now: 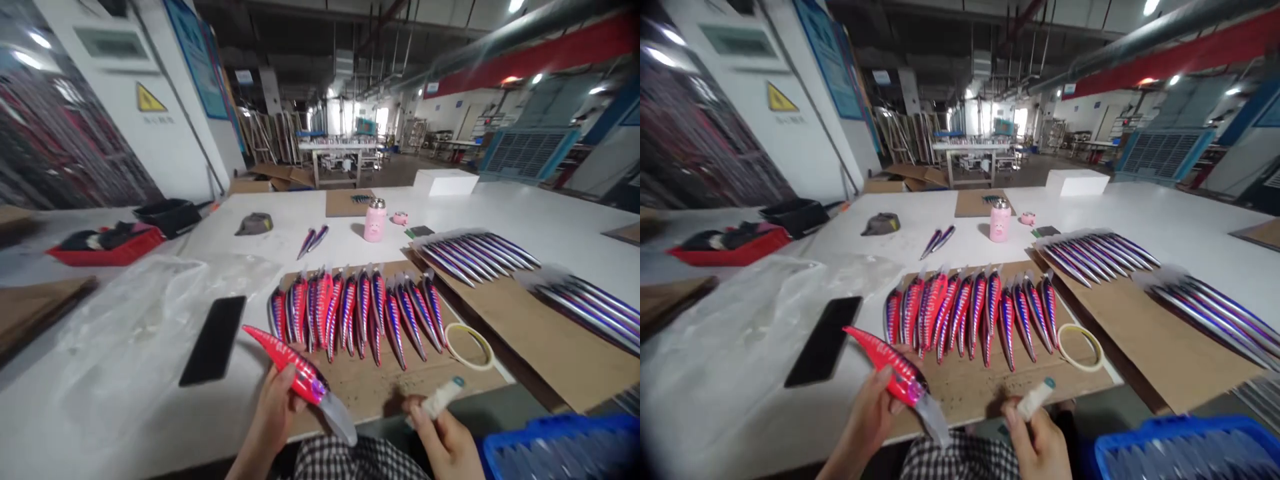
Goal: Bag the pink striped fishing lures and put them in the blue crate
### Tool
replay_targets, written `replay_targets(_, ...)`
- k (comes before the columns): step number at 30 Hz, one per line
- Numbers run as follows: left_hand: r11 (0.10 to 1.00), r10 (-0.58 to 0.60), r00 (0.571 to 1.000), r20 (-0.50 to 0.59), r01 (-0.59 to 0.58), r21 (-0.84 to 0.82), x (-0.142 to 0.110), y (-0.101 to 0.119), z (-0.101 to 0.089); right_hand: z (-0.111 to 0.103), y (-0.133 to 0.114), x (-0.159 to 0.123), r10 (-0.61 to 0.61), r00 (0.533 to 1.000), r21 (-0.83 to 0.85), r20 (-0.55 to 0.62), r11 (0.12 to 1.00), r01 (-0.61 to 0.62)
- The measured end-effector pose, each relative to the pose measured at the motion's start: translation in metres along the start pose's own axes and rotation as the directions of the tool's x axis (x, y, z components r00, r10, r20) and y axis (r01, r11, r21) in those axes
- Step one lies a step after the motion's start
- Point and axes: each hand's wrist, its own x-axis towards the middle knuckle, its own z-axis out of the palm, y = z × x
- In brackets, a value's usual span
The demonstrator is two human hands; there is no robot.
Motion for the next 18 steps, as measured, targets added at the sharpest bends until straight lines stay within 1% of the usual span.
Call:
replay_targets(2,1.0,-0.013,1.0,0.011,0.013,-0.028,0.0,-0.002,-0.004,-0.003,0.0,0.001,-0.035,0.999,-0.082,0.039,0.996,0.038)
replay_targets(4,0.999,-0.031,0.999,0.027,0.032,-0.028,-0.001,-0.004,-0.007,-0.004,0.001,0.005,-0.07,0.997,-0.185,0.021,0.98,0.072)
replay_targets(6,0.999,-0.042,0.998,0.045,0.043,-0.02,-0.003,-0.005,-0.009,-0.008,0.005,0.014,-0.09,0.996,-0.315,-0.003,0.945,0.085)
replay_targets(8,0.999,-0.042,0.998,0.055,0.043,-0.01,-0.004,-0.006,-0.01,-0.017,0.012,0.03,-0.063,0.996,-0.439,-0.061,0.898,0.03)
replay_targets(10,0.999,-0.037,0.998,0.056,0.037,0.016,-0.005,-0.007,-0.01,-0.029,0.019,0.052,-0.041,0.99,-0.506,-0.137,0.862,-0.034)
replay_targets(12,0.998,-0.026,0.999,0.037,0.024,0.056,-0.006,-0.006,-0.009,-0.037,0.022,0.071,-0.087,0.978,-0.546,-0.189,0.837,-0.031)
replay_targets(14,0.994,-0.007,1.0,0.012,0.005,0.112,-0.006,-0.006,-0.007,-0.037,0.018,0.08,-0.184,0.959,-0.569,-0.215,0.822,0.031)
replay_targets(15,0.991,0.004,1.0,0.006,-0.005,0.136,-0.007,-0.007,-0.006,-0.033,0.013,0.079,-0.226,0.948,-0.555,-0.225,0.829,0.066)
replay_targets(16,0.988,0.015,1.0,0.005,-0.015,0.151,-0.007,-0.007,-0.006,-0.027,0.006,0.073,-0.244,0.943,-0.512,-0.226,0.854,0.098)
replay_targets(18,0.987,0.017,1.0,0.008,-0.018,0.158,-0.008,-0.007,-0.005,-0.007,-0.011,0.052,-0.211,0.964,-0.334,-0.162,0.931,0.147)
